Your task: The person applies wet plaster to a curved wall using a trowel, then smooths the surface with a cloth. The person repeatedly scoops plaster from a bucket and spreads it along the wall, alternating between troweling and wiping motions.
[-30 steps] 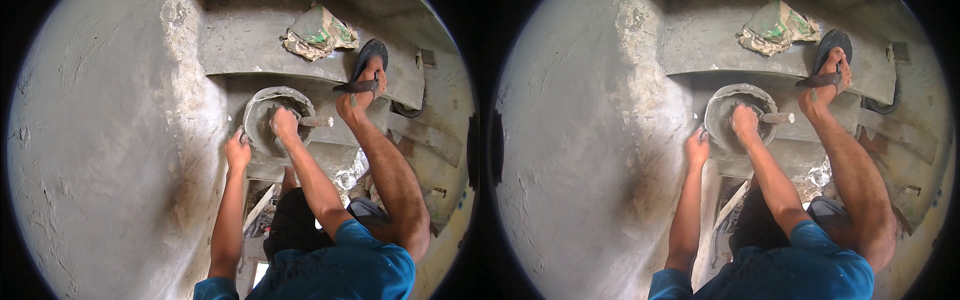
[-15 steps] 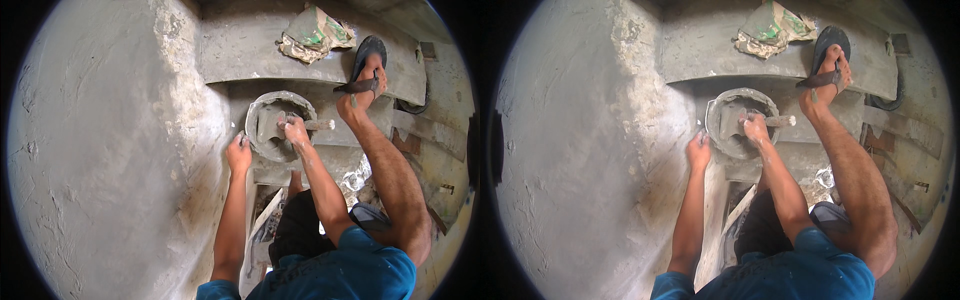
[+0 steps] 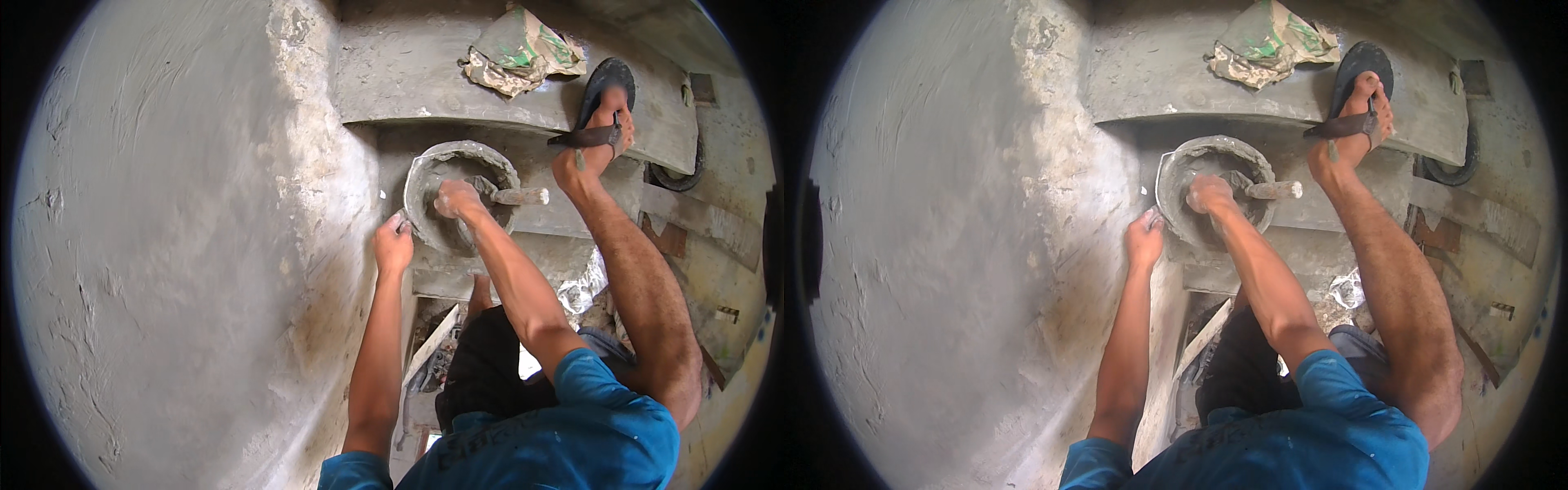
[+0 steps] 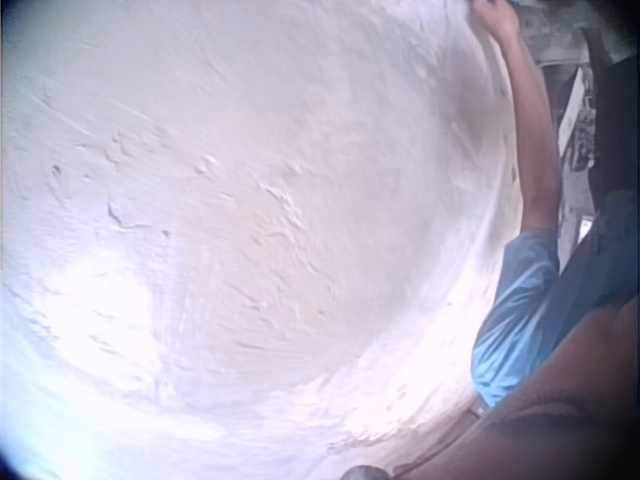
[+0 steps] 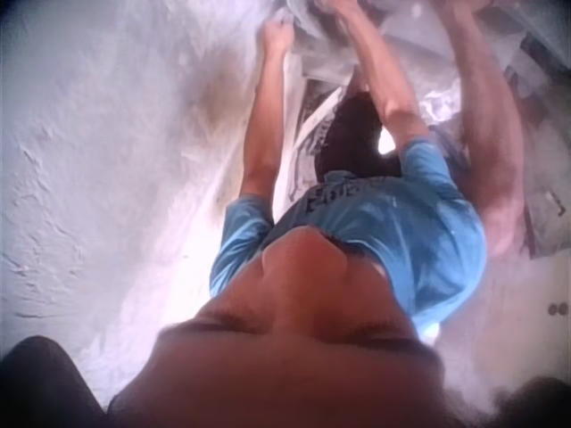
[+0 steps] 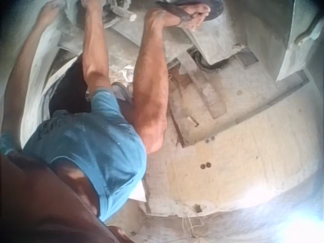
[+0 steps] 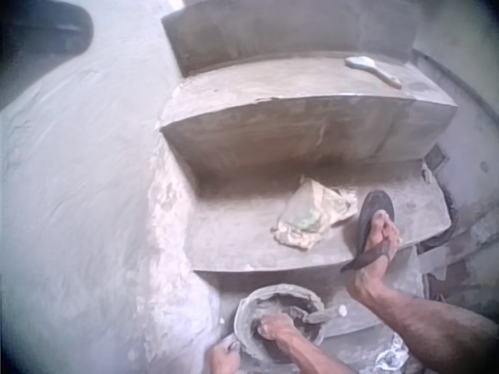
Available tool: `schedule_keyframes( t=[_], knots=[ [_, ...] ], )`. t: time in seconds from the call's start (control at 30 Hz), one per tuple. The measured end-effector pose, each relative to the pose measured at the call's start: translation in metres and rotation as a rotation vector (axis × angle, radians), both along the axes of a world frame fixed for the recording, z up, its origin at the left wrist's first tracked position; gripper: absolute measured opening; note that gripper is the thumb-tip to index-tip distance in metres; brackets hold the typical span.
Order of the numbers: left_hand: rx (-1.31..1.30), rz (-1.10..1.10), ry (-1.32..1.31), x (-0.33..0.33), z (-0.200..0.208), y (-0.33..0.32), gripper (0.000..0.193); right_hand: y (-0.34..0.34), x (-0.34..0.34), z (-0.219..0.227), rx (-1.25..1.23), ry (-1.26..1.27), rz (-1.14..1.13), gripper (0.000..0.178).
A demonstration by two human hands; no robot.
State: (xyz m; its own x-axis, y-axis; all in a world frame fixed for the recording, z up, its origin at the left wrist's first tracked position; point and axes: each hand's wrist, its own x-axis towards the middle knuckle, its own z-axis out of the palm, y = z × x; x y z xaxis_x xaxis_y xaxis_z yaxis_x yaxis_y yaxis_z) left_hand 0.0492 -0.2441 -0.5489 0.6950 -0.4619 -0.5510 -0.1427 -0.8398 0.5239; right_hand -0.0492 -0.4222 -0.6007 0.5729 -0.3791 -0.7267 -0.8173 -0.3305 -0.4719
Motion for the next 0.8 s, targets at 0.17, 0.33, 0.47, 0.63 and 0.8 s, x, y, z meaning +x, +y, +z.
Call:
schedule_keyframes(
  t=[0.17,0.33,0.47,0.63,0.8],
  knots=[
    [-0.096,0.032,0.047,0.002,-0.015,0.008,0.039,0.013,-0.025,-0.024,0.050,-0.215,-0.297,0.038],
    [-0.212,0.121,0.089,-0.001,0.002,0.012,0.040,0.041,-0.064,-0.026,0.156,-0.352,-0.694,0.031],
    [-0.174,0.019,-0.051,-0.002,0.041,0.017,0.039,0.062,-0.094,-0.015,0.449,-0.530,-1.002,0.021],
    [-0.216,-0.142,-0.248,0.001,0.092,0.001,0.042,0.068,-0.118,0.009,0.462,-0.602,-1.048,0.023],
    [-0.342,-0.519,-0.570,0.012,0.184,-0.030,0.051,0.047,-0.110,0.059,0.766,-0.956,-1.250,0.034]
  ],
)
